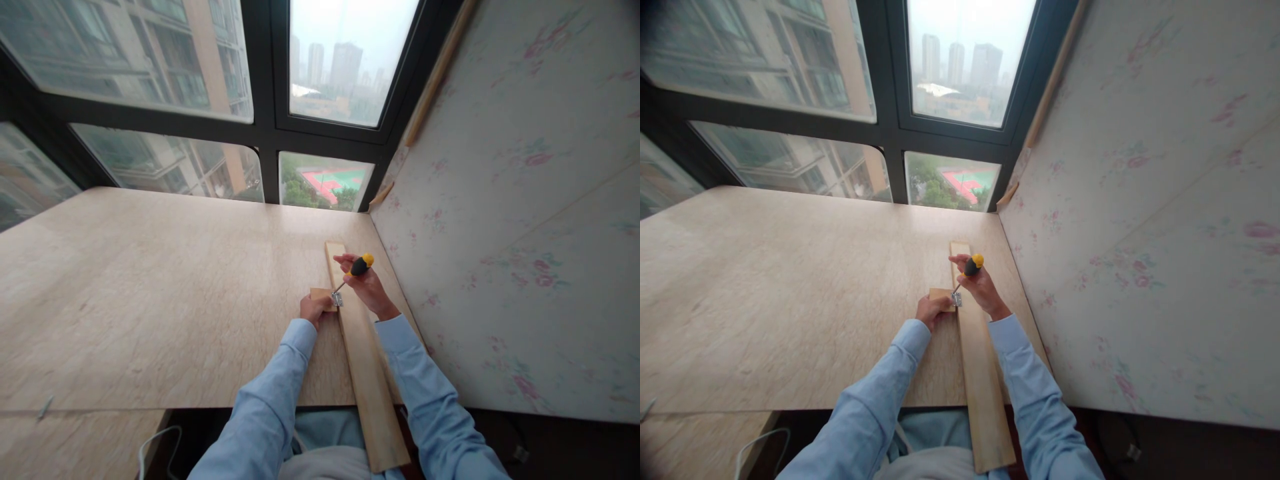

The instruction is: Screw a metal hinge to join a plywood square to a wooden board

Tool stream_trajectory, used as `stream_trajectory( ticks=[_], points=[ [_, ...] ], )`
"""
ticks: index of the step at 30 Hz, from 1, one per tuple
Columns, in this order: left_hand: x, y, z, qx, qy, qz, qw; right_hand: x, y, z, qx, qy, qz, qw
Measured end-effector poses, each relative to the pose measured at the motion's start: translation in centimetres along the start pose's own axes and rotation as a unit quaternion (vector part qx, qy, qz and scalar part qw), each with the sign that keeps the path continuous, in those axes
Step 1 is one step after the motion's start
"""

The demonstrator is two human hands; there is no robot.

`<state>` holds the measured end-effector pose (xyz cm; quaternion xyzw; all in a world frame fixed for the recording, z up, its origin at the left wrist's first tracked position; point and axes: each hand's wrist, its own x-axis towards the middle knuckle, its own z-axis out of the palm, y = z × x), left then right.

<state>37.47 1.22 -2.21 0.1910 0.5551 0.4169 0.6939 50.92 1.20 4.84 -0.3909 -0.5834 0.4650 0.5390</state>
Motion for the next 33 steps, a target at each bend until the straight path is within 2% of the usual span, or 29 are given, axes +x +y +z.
stream_trajectory(
  ticks=[3,6,9,11,13,17,23,25,28,30,33],
  points=[
    [0.0,0.0,0.0,0.000,0.001,0.000,1.000,0.4,0.2,0.0,-0.037,0.045,0.019,0.998],
    [0.1,0.0,0.0,0.000,-0.002,-0.001,1.000,0.9,0.7,0.1,-0.137,0.116,0.026,0.983],
    [0.0,0.0,0.0,-0.001,-0.005,-0.001,1.000,1.4,1.2,0.5,-0.207,0.138,0.040,0.968],
    [-0.1,0.1,0.0,0.000,-0.004,0.001,1.000,1.7,1.6,0.9,-0.168,0.144,0.054,0.974],
    [-0.1,0.2,0.0,0.001,-0.002,0.003,1.000,2.0,1.9,1.4,-0.082,0.152,0.053,0.984],
    [-0.1,0.2,0.1,0.003,0.003,0.001,1.000,1.8,1.6,1.7,0.053,0.130,0.007,0.990],
    [0.0,0.0,0.1,0.001,0.001,0.002,1.000,0.5,0.2,0.8,0.088,0.078,-0.025,0.993],
    [-0.1,-0.1,0.1,-0.001,0.000,0.003,1.000,0.3,0.1,0.4,0.056,0.063,-0.025,0.996],
    [-0.2,-0.1,0.1,-0.003,0.000,0.005,1.000,0.2,0.1,0.1,-0.047,0.057,-0.001,0.997],
    [-0.2,-0.1,0.1,-0.004,-0.001,0.005,1.000,0.3,0.1,0.1,-0.134,0.080,0.003,0.988],
    [-0.1,-0.1,0.1,-0.006,-0.001,0.007,1.000,0.5,0.2,0.5,-0.260,0.148,-0.031,0.954]
  ],
)
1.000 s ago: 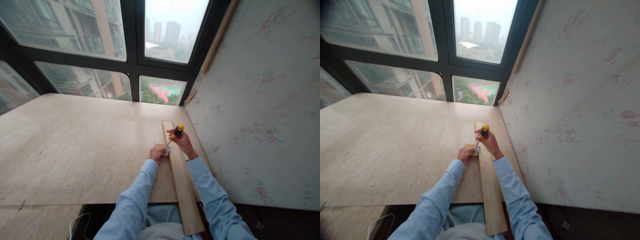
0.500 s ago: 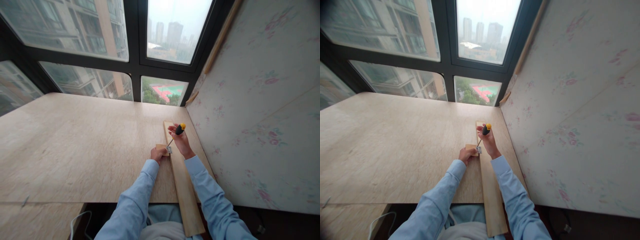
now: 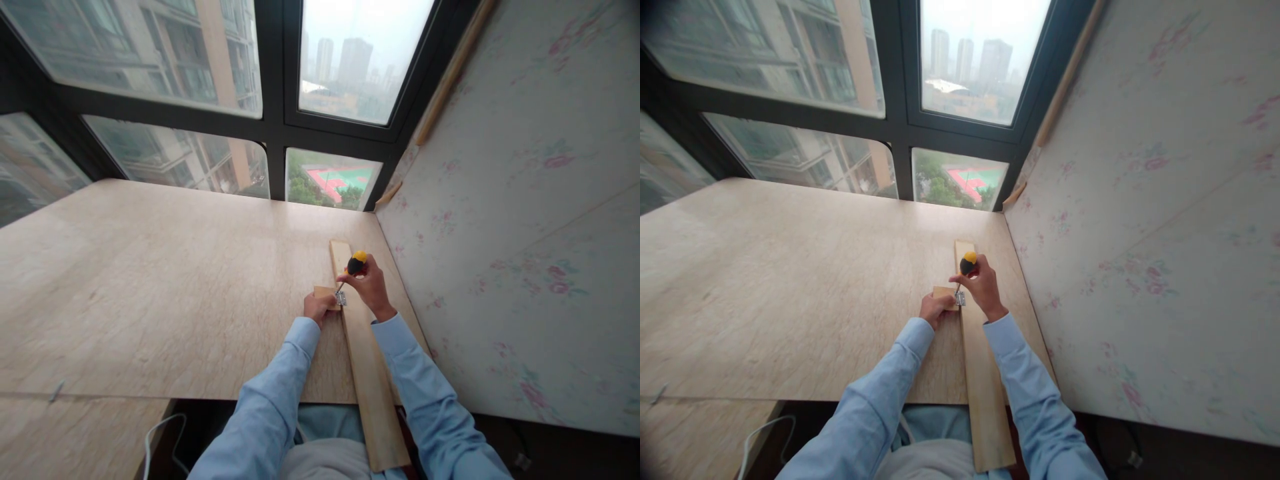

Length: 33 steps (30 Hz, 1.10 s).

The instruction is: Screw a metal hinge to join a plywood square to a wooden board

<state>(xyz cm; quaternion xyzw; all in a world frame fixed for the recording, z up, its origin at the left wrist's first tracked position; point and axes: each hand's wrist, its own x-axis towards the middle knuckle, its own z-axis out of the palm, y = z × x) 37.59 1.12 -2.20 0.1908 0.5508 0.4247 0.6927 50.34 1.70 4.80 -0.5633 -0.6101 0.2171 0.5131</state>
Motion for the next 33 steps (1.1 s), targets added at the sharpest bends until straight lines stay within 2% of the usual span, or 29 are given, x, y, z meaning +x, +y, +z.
stream_trajectory(
  ticks=[3,6,9,12,14,16,18,21,23,25,28,31,33],
  points=[
    [0.1,-0.1,0.0,-0.001,-0.002,-0.001,1.000,0.3,0.2,0.6,-0.076,0.060,-0.007,0.995],
    [0.1,-0.1,0.0,-0.002,-0.003,-0.002,1.000,0.5,0.6,1.0,-0.050,0.057,0.008,0.997],
    [0.0,-0.1,0.0,-0.002,-0.005,-0.001,1.000,0.4,0.7,0.6,0.081,-0.006,-0.004,0.997],
    [0.0,-0.2,-0.1,-0.003,-0.005,0.003,1.000,0.1,0.3,-0.4,0.204,-0.093,0.013,0.974],
    [0.1,-0.3,-0.1,-0.004,-0.002,0.005,1.000,0.0,0.0,-1.0,0.241,-0.137,0.033,0.960],
    [0.1,-0.4,-0.1,-0.003,0.000,0.006,1.000,0.0,-0.1,-1.4,0.238,-0.155,0.045,0.958],
    [0.2,-0.4,-0.1,-0.002,0.000,0.008,1.000,0.1,-0.2,-1.5,0.190,-0.138,0.054,0.970],
    [0.0,-0.3,-0.1,0.001,0.000,0.008,1.000,0.5,0.0,-0.9,0.056,-0.052,0.040,0.996],
    [-0.1,-0.1,0.0,0.004,0.001,0.007,1.000,0.8,0.3,-0.1,-0.013,0.006,0.023,1.000],
    [-0.2,0.0,-0.1,0.006,0.001,0.006,1.000,1.1,0.6,0.7,-0.020,0.031,0.015,0.999],
    [-0.2,0.0,-0.1,0.009,0.000,0.007,1.000,1.2,0.8,1.6,0.096,-0.002,0.015,0.995],
    [0.0,-0.1,-0.1,0.010,0.003,0.006,1.000,1.1,0.5,1.4,0.241,-0.070,0.027,0.968],
    [0.1,-0.3,-0.1,0.007,0.003,0.007,1.000,0.9,0.1,0.7,0.293,-0.114,0.033,0.949]
  ],
)
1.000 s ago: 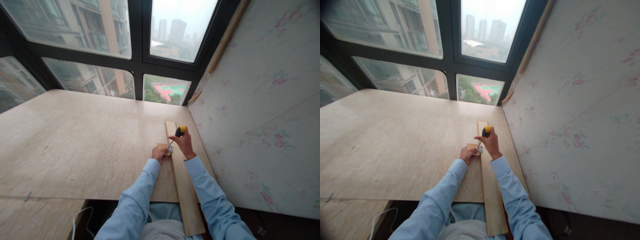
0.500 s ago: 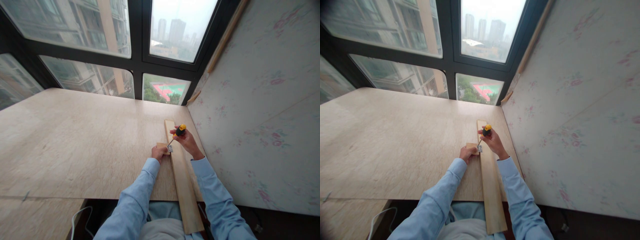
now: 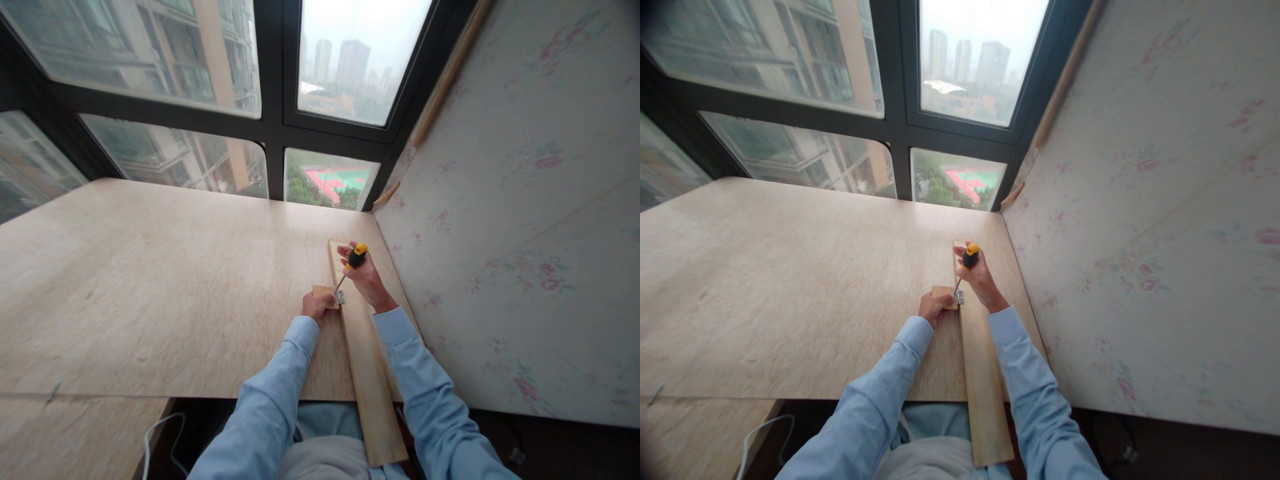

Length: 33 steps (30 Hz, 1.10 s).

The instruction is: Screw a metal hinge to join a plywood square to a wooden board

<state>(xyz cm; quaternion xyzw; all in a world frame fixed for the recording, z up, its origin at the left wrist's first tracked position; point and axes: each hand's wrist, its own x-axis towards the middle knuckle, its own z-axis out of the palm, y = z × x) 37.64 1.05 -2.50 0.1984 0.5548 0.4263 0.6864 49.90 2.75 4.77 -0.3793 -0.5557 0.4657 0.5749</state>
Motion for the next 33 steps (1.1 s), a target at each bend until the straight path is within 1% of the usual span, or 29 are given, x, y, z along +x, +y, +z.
stream_trajectory(
  ticks=[3,6,7,9,11,12,13,14,15,18,20,23,25,27,28,30,32,33],
  points=[
    [0.1,-0.1,0.0,-0.001,-0.004,0.001,1.000,-0.5,-1.0,-0.6,0.008,-0.050,0.021,0.999],
    [0.1,-0.1,-0.1,0.001,-0.004,0.000,1.000,-0.7,-1.3,-1.0,-0.050,-0.056,0.036,0.997],
    [0.1,-0.1,-0.1,0.002,-0.004,0.000,1.000,-0.7,-1.3,-1.1,-0.081,-0.045,0.035,0.995],
    [0.1,-0.1,-0.1,0.004,-0.005,0.000,1.000,-0.5,-1.0,-1.0,-0.177,0.008,0.015,0.984],
    [0.1,0.0,-0.1,0.004,-0.005,0.001,1.000,-0.2,-0.6,-0.8,-0.289,0.080,-0.018,0.954],
    [0.1,0.0,-0.1,0.004,-0.004,0.001,1.000,-0.1,-0.4,-0.6,-0.331,0.111,-0.033,0.936],
    [0.1,0.0,-0.1,0.004,-0.003,0.001,1.000,0.1,-0.2,-0.5,-0.355,0.130,-0.044,0.925],
    [0.1,-0.1,0.0,0.003,-0.003,0.001,1.000,0.2,0.0,-0.4,-0.355,0.136,-0.050,0.924],
    [0.1,-0.1,0.0,0.002,-0.003,0.002,1.000,0.3,0.1,-0.2,-0.331,0.129,-0.051,0.933],
    [0.1,-0.2,-0.1,-0.002,-0.009,0.005,1.000,0.3,0.1,-0.1,-0.187,0.073,-0.036,0.979],
    [0.2,-0.3,-0.1,-0.005,-0.014,0.007,1.000,0.1,-0.4,-0.3,-0.089,0.024,-0.015,0.996],
    [0.3,-0.4,-0.1,-0.007,-0.015,0.008,1.000,-0.4,-1.3,-0.9,-0.014,-0.027,0.021,0.999],
    [0.4,-0.5,-0.1,-0.008,-0.012,0.007,1.000,-0.6,-1.7,-1.3,-0.011,-0.047,0.040,0.998],
    [0.4,-0.5,-0.1,-0.007,-0.008,0.005,1.000,-0.6,-1.7,-1.6,-0.047,-0.047,0.051,0.996],
    [0.4,-0.4,-0.1,-0.005,-0.007,0.004,1.000,-0.6,-1.6,-1.7,-0.077,-0.033,0.050,0.995],
    [0.3,-0.4,-0.1,-0.002,-0.005,0.004,1.000,-0.3,-1.1,-1.6,-0.162,0.030,0.033,0.986],
    [0.3,-0.4,-0.1,0.001,-0.004,0.006,1.000,0.0,-0.5,-1.3,-0.261,0.105,0.003,0.960],
    [0.2,-0.3,-0.1,0.002,-0.005,0.007,1.000,0.2,-0.2,-1.2,-0.298,0.129,-0.008,0.946]
  ],
)
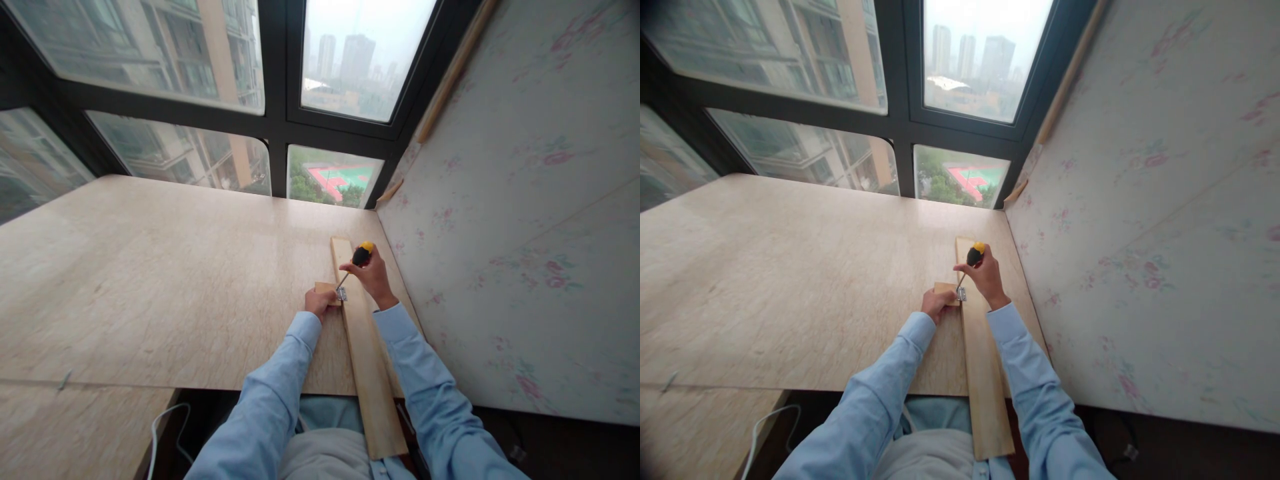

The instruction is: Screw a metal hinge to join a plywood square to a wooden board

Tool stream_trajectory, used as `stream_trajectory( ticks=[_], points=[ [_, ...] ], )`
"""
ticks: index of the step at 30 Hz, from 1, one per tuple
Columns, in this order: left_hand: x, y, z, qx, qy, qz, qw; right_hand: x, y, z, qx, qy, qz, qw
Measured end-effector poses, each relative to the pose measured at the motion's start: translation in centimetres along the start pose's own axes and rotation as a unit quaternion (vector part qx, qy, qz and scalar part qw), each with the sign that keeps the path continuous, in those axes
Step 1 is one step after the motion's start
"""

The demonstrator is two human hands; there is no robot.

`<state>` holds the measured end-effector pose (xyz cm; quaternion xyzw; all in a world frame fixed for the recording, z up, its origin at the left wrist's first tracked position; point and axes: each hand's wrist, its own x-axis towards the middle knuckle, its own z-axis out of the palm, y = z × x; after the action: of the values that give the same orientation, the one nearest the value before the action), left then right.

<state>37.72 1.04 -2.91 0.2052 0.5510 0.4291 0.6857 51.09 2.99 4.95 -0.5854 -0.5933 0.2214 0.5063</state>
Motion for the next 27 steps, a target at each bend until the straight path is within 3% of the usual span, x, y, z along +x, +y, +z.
stream_trajectory(
  ticks=[2,4,7,9,13,16,19,22,25,27],
  points=[
    [0.0,0.0,0.0,-0.001,-0.002,0.001,1.000,0.1,0.2,0.6,-0.016,0.005,-0.011,1.000],
    [-0.1,0.1,0.0,-0.002,-0.004,0.000,1.000,0.2,0.1,0.8,0.055,-0.048,-0.021,0.997],
    [-0.1,0.1,-0.1,-0.001,-0.002,-0.001,1.000,0.0,-0.2,0.5,0.184,-0.146,-0.020,0.972],
    [-0.2,0.1,-0.1,0.000,-0.001,-0.002,1.000,-0.1,-0.5,0.1,0.220,-0.180,-0.001,0.959],
    [-0.2,0.1,0.0,-0.001,-0.001,-0.001,1.000,-0.3,-0.6,-0.3,0.187,-0.170,0.009,0.967],
    [-0.2,0.1,0.0,0.000,0.000,-0.001,1.000,-0.3,-0.1,0.2,0.060,-0.092,-0.028,0.994],
    [-0.2,0.2,0.0,0.002,0.001,-0.002,1.000,-0.2,0.3,1.0,-0.025,-0.035,-0.055,0.998],
    [-0.2,0.3,0.1,0.000,0.002,-0.005,1.000,-0.1,0.1,1.4,0.077,-0.070,-0.043,0.994],
    [-0.4,0.4,0.1,-0.002,0.005,-0.006,1.000,-0.2,-0.8,0.9,0.214,-0.137,-0.014,0.967],
    [-0.5,0.4,0.1,-0.004,0.004,-0.004,1.000,-0.3,-1.4,0.3,0.250,-0.166,0.008,0.954]
  ],
)
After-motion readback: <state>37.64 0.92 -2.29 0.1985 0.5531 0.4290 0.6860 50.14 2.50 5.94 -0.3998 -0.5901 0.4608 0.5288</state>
